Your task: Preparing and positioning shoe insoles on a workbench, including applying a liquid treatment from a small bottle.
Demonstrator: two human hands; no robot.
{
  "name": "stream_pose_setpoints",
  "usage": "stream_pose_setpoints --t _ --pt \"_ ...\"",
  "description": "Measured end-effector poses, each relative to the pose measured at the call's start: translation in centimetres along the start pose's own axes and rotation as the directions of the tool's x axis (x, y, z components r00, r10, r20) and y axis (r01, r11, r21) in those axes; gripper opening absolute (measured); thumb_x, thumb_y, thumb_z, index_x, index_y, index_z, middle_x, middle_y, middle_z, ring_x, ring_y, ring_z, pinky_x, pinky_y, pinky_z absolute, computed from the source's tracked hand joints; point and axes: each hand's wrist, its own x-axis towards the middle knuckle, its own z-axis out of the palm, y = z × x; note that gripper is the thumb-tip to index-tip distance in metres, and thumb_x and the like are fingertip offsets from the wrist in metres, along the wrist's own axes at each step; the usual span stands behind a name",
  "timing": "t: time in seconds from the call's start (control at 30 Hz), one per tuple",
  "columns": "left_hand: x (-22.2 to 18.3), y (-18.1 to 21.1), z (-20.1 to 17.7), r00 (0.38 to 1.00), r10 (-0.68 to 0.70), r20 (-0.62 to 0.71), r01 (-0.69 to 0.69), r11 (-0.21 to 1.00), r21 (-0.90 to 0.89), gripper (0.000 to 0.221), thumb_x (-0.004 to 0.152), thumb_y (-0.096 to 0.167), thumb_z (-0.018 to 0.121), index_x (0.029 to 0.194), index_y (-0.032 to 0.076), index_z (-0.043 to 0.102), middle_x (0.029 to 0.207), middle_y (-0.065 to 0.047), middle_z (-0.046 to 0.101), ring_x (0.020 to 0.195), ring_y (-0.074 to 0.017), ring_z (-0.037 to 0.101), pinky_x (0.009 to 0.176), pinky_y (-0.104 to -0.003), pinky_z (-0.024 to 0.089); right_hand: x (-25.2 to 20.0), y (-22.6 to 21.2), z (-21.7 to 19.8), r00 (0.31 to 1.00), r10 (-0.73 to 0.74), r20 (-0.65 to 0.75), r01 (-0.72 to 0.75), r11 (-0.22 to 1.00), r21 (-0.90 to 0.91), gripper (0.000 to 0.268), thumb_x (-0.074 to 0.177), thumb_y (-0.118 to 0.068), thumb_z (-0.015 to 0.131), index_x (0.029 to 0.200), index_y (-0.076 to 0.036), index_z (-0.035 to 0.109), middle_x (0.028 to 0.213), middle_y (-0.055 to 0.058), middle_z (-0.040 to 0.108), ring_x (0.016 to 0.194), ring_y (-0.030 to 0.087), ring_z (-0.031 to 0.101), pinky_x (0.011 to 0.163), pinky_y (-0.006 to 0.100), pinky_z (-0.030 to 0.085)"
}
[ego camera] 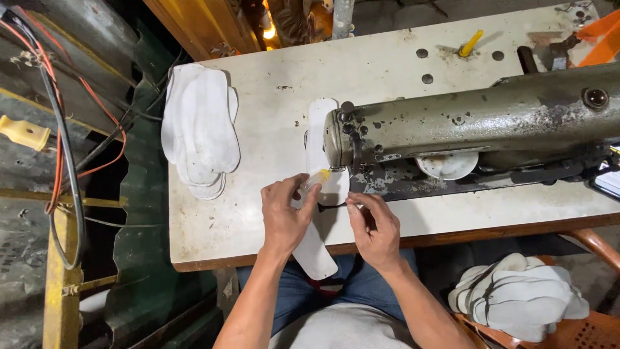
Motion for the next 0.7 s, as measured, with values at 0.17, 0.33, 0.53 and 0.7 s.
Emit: stream_pose_setpoints --t 0.17,0.33,0.53,0.7 --pt "-0.3 -0.4 0.0 0.999 0.040 0.017 -0.040 0.998 0.037 0.027 0.087 0.025 0.085 0.106 0.009 0.076 0.074 -0.003 0.071 0.067 -0.0161 0.067 0.087 -0.037 0.047 -0.1 0.2 -0.1 1.000 -0.016 0.003 0.016 1.000 0.007 0.016 0.097 -0.006 0.067 0.111 -0.002 0.074 0.092 0.010 0.077 0.054 0.020 0.062 0.046 0.029 0.047" --pt "-0.2 -0.2 0.3 0.997 0.073 -0.005 -0.072 0.995 0.069 0.026 0.087 0.023 0.085 0.106 0.008 0.076 0.073 -0.004 0.071 0.067 -0.0167 0.067 0.087 -0.038 0.047 0.1 -0.1 -0.1 1.000 -0.019 0.007 0.019 1.000 -0.001 0.015 0.097 -0.006 0.068 0.111 -0.003 0.074 0.091 0.009 0.077 0.052 0.020 0.060 0.045 0.030 0.047" --pt "-0.5 -0.2 0.3 0.996 0.088 -0.017 -0.087 0.994 0.065 0.025 0.087 0.022 0.085 0.107 0.009 0.076 0.074 -0.003 0.070 0.069 -0.0167 0.066 0.088 -0.039 0.047 0.1 0.1 0.0 1.000 0.005 0.006 -0.005 1.000 0.003 0.016 0.098 -0.009 0.067 0.112 -0.006 0.075 0.091 0.007 0.077 0.050 0.017 0.059 0.044 0.029 0.046" --pt "-1.0 -0.1 0.4 0.995 0.097 -0.022 -0.095 0.993 0.072 0.026 0.088 0.023 0.084 0.108 0.009 0.075 0.075 -0.003 0.070 0.071 -0.0166 0.067 0.089 -0.040 0.046 0.9 -0.9 -0.2 0.999 0.021 0.026 -0.020 1.000 -0.018 0.018 0.098 -0.009 0.068 0.114 -0.007 0.075 0.090 0.007 0.077 0.050 0.016 0.059 0.043 0.029 0.046"
